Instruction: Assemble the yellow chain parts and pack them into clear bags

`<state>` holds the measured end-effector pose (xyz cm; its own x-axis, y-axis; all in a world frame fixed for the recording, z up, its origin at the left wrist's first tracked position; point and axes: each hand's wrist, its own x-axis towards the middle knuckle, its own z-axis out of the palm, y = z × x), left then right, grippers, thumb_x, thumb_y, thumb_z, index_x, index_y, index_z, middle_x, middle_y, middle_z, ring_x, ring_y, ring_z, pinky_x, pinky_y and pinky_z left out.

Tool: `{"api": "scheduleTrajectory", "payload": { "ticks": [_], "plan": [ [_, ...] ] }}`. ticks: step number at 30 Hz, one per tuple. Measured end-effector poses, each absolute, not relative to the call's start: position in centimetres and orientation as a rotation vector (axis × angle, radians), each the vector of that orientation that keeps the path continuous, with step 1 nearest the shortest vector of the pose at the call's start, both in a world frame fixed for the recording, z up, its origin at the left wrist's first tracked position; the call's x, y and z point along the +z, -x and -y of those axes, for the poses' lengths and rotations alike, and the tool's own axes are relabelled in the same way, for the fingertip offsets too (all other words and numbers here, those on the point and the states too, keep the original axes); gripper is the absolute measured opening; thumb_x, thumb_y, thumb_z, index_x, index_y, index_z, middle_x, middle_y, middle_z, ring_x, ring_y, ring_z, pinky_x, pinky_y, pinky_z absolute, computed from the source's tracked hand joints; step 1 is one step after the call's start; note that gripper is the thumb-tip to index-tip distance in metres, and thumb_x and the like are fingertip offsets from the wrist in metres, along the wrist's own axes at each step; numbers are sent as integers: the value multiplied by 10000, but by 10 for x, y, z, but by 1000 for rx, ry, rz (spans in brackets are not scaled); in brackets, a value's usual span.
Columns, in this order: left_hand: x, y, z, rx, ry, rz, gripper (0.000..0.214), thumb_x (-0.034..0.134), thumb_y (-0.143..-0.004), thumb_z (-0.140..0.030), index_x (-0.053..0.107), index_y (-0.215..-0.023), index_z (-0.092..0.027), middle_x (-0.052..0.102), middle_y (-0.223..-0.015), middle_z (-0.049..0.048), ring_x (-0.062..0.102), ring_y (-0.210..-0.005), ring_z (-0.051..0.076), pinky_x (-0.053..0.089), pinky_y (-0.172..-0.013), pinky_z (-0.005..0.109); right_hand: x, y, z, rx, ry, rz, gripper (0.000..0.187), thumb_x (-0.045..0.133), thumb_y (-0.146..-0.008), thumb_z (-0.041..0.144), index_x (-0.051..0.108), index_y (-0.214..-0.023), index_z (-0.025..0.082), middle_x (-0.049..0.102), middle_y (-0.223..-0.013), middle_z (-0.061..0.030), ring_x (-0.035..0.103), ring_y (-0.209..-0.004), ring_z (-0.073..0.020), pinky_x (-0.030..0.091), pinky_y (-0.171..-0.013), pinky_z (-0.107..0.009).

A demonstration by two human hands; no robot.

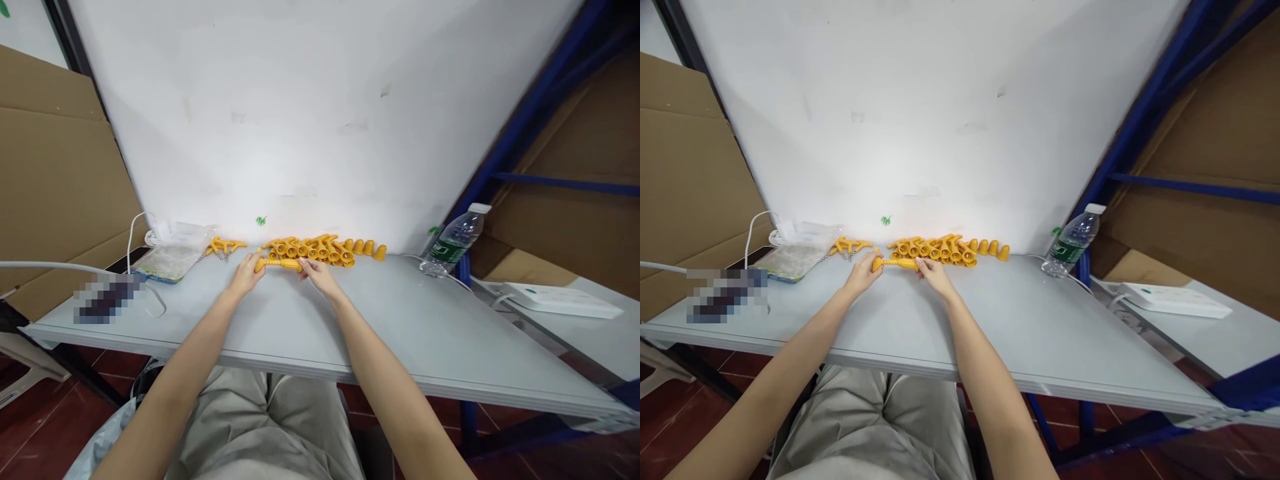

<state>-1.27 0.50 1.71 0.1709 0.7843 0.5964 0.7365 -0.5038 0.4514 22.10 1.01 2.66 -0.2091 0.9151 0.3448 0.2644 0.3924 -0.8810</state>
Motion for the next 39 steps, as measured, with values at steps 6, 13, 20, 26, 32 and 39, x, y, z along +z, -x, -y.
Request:
{"api": "scheduleTrajectory", "payload": {
  "ticks": [6, 13, 20, 26, 32, 39],
  "plan": [
    [21, 10, -2, 1222, -2286, -1608, 289, 528, -839, -176, 596, -1116, -227, 620, -1031, 46, 584, -845, 168, 479, -838, 295, 37, -216, 1, 1054, 1051, 1622, 607, 548, -697, 785, 560, -602, 185, 591, -584, -28, 550, -558, -144, 467, -620, -297],
    [23, 9, 2, 1219, -2308, -1560, 267, 526, -841, -174, 597, -1096, -214, 621, -1016, 46, 587, -815, 161, 478, -812, 287, 43, -215, 7, 1054, 1088, 1538, 624, 573, -690, 782, 457, -471, 208, 445, -436, 17, 433, -436, -106, 391, -485, -261],
    [21, 4, 0, 1244, -2260, -1536, 263, 543, -825, -147, 584, -1078, -208, 630, -1044, 41, 592, -826, 150, 477, -818, 276, 43, -209, 6, 1111, 1267, 1415, 674, 437, -787, 786, 536, -505, 181, 441, -390, -3, 349, -315, -80, 266, -337, -245],
    [22, 4, -1, 1279, -2225, -1550, 227, 564, -829, -171, 582, -1052, -213, 628, -1008, 35, 601, -871, 159, 477, -852, 289, 51, -224, 8, 1228, 1064, 1502, 495, 731, -722, 525, 630, -1087, 205, 714, -868, -57, 622, -524, -122, 480, -476, -248],
    [25, 4, 2, 1277, -2224, -1568, 226, 621, -805, -220, 591, -1029, -224, 628, -998, 27, 598, -911, 172, 475, -863, 294, 47, -217, 8, 1137, 1038, 1547, 510, 683, -696, 655, 609, -829, 169, 647, -617, -11, 537, -431, -102, 425, -452, -246],
    [23, 3, 0, 1318, -2226, -1544, 225, 646, -774, -199, 592, -992, -209, 627, -996, 29, 604, -906, 165, 476, -849, 279, 45, -211, 8, 1107, 1147, 1503, 521, 599, -741, 703, 547, -726, 185, 649, -617, -26, 523, -385, -96, 373, -415, -243]
  ]
}}
